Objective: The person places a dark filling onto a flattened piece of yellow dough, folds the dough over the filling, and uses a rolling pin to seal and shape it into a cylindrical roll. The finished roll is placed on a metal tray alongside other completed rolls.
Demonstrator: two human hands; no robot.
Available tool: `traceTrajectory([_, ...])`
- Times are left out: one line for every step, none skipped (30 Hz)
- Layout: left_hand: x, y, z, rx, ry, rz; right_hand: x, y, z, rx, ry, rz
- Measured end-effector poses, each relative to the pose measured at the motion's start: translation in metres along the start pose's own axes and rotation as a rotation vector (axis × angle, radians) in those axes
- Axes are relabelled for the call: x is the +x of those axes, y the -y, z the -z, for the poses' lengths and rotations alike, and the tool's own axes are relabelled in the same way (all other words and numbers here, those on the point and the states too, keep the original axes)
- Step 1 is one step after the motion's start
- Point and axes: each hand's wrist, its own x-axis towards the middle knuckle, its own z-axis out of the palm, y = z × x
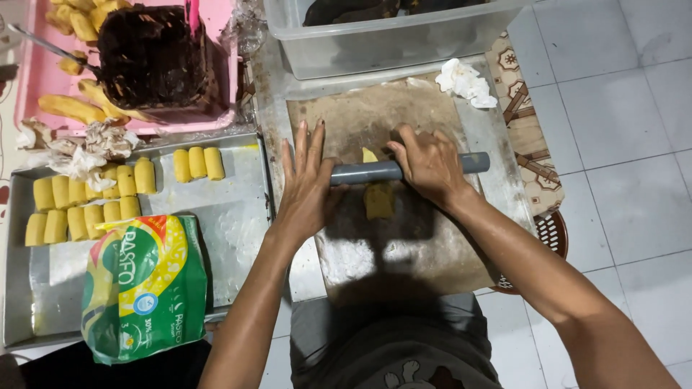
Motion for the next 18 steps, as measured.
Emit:
traceTrajectory([0.0,-0.001,0.002,0.0,0.001,-0.002,-0.002,-0.001,-0.003,-0.001,-0.001,-0.002])
traceTrajectory([0.0,-0.003,0.003,-0.028,0.019,0.038,-0.003,-0.002,-0.007,0.002,-0.006,-0.002])
traceTrajectory([-0.001,-0.004,0.005,-0.056,0.037,0.078,-0.004,-0.003,-0.011,0.005,-0.011,-0.002])
traceTrajectory([0.001,-0.003,0.0,-0.055,0.037,0.078,-0.005,-0.001,-0.009,0.005,-0.012,-0.001])
traceTrajectory([0.002,-0.001,-0.005,0.029,0.047,0.103,-0.006,0.002,-0.008,-0.043,-0.028,0.036])
traceTrajectory([0.003,0.0,-0.011,0.111,0.058,0.129,-0.008,0.004,-0.007,-0.091,-0.043,0.074])
traceTrajectory([0.005,-0.001,-0.015,0.111,0.058,0.13,-0.008,0.003,-0.009,-0.09,-0.042,0.074])
traceTrajectory([0.007,-0.001,-0.019,0.189,0.082,0.15,-0.009,0.003,-0.011,-0.087,-0.023,0.047])
traceTrajectory([0.009,-0.001,-0.023,0.268,0.106,0.169,-0.01,0.003,-0.013,-0.085,-0.004,0.021])
traceTrajectory([0.011,0.0,-0.024,0.267,0.109,0.167,-0.008,0.006,-0.01,-0.085,-0.003,0.018])
traceTrajectory([0.012,0.001,-0.026,0.298,0.093,0.164,-0.005,0.008,-0.006,-0.051,0.039,-0.023])
traceTrajectory([0.014,0.003,-0.027,0.329,0.074,0.163,-0.001,0.01,-0.002,-0.017,0.079,-0.06])
traceTrajectory([0.017,0.007,-0.03,0.329,0.073,0.163,0.001,0.008,-0.003,-0.017,0.08,-0.059])
traceTrajectory([0.018,0.01,-0.033,0.34,0.1,0.171,0.001,0.008,-0.003,-0.027,0.119,-0.088])
traceTrajectory([0.019,0.014,-0.036,0.351,0.127,0.178,0.001,0.008,-0.003,-0.037,0.158,-0.117])
traceTrajectory([0.02,0.016,-0.036,0.351,0.128,0.177,0.002,0.008,-0.003,-0.036,0.158,-0.119])
traceTrajectory([0.021,0.017,-0.037,0.361,0.145,0.181,0.004,0.008,-0.002,-0.005,0.193,-0.146])
traceTrajectory([0.024,0.018,-0.037,0.371,0.16,0.183,0.006,0.008,-0.001,0.024,0.224,-0.172])
